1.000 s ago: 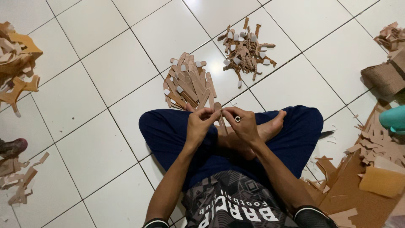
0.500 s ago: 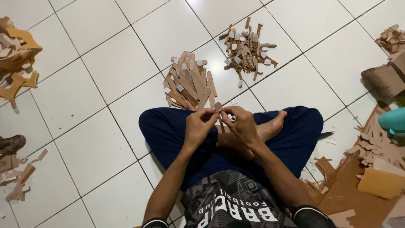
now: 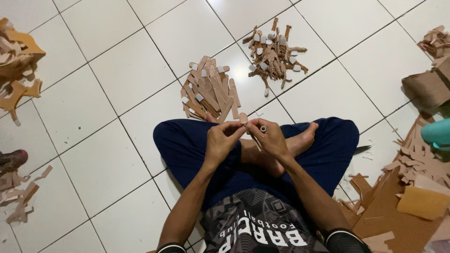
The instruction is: The person sits on the floor and repeatedly picks up small wooden pieces and white cylindrical components, inserting the cylinders into the wood and placing the assembled units into a pile. The person occasionally gathers and reorganizes the pile of finished parts.
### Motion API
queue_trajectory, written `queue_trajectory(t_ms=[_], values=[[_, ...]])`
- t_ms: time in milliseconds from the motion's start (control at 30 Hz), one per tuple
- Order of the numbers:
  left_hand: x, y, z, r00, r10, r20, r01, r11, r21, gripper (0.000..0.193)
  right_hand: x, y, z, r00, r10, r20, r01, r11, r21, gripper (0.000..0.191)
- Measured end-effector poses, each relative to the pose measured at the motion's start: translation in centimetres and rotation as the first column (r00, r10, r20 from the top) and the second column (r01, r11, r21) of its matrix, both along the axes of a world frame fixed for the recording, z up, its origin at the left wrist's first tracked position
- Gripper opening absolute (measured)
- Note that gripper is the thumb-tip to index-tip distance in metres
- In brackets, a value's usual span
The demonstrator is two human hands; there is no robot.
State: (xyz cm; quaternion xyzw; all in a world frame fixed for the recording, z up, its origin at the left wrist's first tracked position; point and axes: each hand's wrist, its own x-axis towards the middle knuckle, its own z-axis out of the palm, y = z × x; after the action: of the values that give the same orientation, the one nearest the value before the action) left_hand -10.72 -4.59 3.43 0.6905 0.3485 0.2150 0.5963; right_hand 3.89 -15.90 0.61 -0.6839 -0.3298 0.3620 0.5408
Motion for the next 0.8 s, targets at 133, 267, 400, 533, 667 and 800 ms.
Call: queue_trajectory(t_ms=[133, 267, 400, 533, 667, 800], values=[[-0.2, 0.7, -1.4, 0.998, -0.052, 0.047, 0.057, 0.992, -0.109, 0.031, -0.2, -0.1, 0.7, 0.969, -0.003, 0.245, 0.017, 0.998, -0.057, 0.023], [-0.2, 1.0, -2.0, 0.998, -0.060, 0.034, 0.065, 0.983, -0.172, 0.031, 0.0, -0.3, 0.3, 0.852, -0.016, 0.523, -0.076, 0.985, 0.154, 0.022], [-0.4, 0.6, -1.4, 0.998, -0.047, 0.031, 0.049, 0.995, -0.084, 0.028, 0.3, -0.5, -0.6, 0.985, 0.022, 0.170, -0.028, 0.999, 0.039, 0.024], [-0.7, 0.8, -0.5, 0.990, -0.133, 0.054, 0.138, 0.986, -0.097, 0.026, 1.1, -0.8, -0.8, 0.996, 0.062, -0.065, -0.055, 0.994, 0.093, 0.022], [-0.8, 0.6, -0.3, 0.985, -0.151, 0.084, 0.154, 0.988, -0.028, 0.025, 1.5, -1.1, -0.4, 0.993, 0.118, 0.026, -0.119, 0.992, 0.046, 0.021], [-0.5, -0.4, -0.4, 1.000, -0.017, 0.013, 0.007, 0.836, 0.549, 0.021, 1.7, -0.8, 0.0, 0.967, 0.177, 0.183, -0.176, 0.984, -0.021, 0.024]])
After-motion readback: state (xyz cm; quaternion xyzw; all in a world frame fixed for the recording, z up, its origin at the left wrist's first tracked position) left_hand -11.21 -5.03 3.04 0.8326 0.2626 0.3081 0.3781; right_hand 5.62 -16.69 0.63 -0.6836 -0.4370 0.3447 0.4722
